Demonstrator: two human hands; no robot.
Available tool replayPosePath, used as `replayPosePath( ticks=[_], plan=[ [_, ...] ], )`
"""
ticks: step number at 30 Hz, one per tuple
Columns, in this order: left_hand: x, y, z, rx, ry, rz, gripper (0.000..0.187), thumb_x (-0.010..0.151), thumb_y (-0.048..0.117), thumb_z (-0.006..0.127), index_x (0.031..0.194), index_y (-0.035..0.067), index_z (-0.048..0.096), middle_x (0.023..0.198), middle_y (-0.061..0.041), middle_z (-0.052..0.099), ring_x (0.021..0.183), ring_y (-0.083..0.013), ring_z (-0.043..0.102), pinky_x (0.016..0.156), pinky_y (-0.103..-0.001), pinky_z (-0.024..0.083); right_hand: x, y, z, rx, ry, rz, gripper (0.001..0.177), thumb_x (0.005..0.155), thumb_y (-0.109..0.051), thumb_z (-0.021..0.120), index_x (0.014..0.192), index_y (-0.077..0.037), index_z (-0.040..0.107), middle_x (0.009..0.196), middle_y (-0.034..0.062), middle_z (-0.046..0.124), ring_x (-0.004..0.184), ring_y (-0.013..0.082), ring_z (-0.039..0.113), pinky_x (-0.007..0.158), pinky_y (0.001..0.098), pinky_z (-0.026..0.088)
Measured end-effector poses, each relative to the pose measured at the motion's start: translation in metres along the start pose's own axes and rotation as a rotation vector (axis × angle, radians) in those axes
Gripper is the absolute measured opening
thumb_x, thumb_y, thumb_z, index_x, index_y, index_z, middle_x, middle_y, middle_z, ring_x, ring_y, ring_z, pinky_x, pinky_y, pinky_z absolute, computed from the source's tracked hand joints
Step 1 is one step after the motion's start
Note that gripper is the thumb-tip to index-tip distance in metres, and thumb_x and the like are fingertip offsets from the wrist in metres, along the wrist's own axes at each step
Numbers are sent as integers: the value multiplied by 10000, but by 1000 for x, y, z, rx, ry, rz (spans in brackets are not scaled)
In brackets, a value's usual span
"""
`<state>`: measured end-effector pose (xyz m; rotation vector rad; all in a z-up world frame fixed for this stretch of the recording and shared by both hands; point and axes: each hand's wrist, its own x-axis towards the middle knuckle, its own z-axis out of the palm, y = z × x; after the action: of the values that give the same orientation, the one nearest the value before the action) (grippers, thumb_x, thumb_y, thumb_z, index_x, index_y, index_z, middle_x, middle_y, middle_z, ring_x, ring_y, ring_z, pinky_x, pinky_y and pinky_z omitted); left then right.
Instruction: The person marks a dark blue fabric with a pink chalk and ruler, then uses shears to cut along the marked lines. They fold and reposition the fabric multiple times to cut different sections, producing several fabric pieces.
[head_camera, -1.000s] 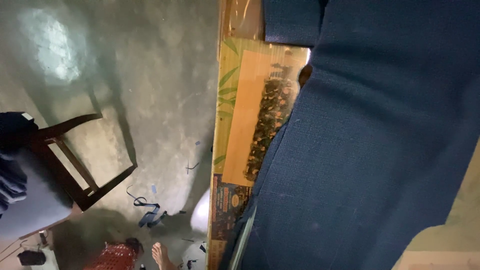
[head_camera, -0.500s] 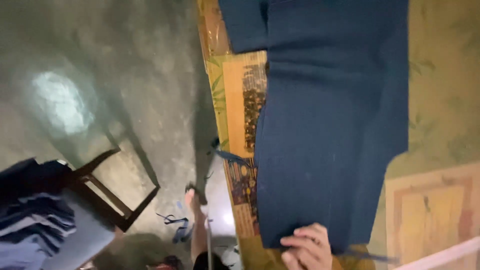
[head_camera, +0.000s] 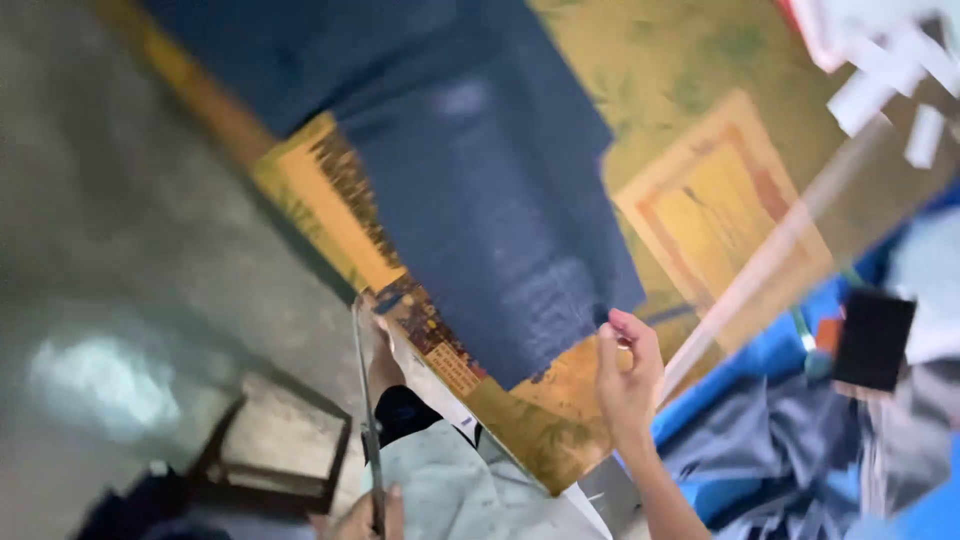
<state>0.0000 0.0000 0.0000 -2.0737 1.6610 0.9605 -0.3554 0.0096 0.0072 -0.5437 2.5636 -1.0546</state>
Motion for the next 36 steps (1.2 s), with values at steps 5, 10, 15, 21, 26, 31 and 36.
replayPosePath(
  ticks=[5, 10, 15, 21, 26, 31, 36],
  plan=[
    [69, -12, -66, -234, 106, 388, 431, 852, 355, 650, 526, 82, 579, 434, -95, 432, 395, -214, 422, 476, -339, 354, -18, -5, -14, 40, 192, 470, 300, 980, -321, 636, 1198, -126, 703, 984, -9, 713, 754, 60, 607, 514, 279, 572],
    [118, -41, -103, -126, 18, 462, 485, 834, 279, 724, 495, 56, 460, 434, -75, 366, 412, -192, 414, 498, -360, 377, -21, -9, 5, -92, 233, 394, 274, 983, -378, 650, 1123, -166, 751, 990, -36, 749, 855, 83, 675, 794, 252, 525],
    [135, -12, -138, -43, -213, 479, 462, 903, 374, 623, 581, 81, 466, 509, -106, 401, 515, -230, 429, 547, -421, 380, -10, 8, 28, -441, 396, -21, 590, 970, -329, 783, 1378, 49, 587, 1127, 205, 676, 1079, 388, 583, 984, 481, 445],
    [159, -21, -131, -47, -333, 542, 523, 993, 301, 652, 638, 126, 311, 514, -25, 290, 461, -147, 374, 523, -363, 295, 22, -7, 33, -542, 440, -43, 624, 971, -535, 762, 1189, 43, 672, 1133, 205, 437, 1102, 371, 445, 950, 507, 395],
    [163, -37, -136, 134, -251, 615, 494, 968, 360, 625, 621, 124, 365, 549, -29, 320, 493, -193, 396, 525, -374, 341, 25, -9, 39, -460, 358, 58, 407, 998, -505, 755, 1033, -101, 729, 1173, 164, 508, 1107, 374, 505, 886, 534, 419],
    [167, -23, -160, 267, -290, 599, 491, 955, 393, 598, 568, 132, 445, 495, -12, 439, 456, -183, 558, 497, -337, 450, 29, -19, 44, -333, 310, 142, 225, 1028, -326, 736, 970, -120, 665, 1069, 84, 587, 1025, 268, 572, 823, 454, 477],
    [181, -17, -182, 409, -292, 585, 339, 895, 474, 602, 806, 162, 704, 709, -18, 666, 698, -225, 702, 609, -392, 528, 12, -34, 36, -294, 452, 82, 260, 1021, -161, 734, 1232, -18, 682, 1136, 149, 636, 1151, 291, 573, 964, 429, 466]
  ],
)
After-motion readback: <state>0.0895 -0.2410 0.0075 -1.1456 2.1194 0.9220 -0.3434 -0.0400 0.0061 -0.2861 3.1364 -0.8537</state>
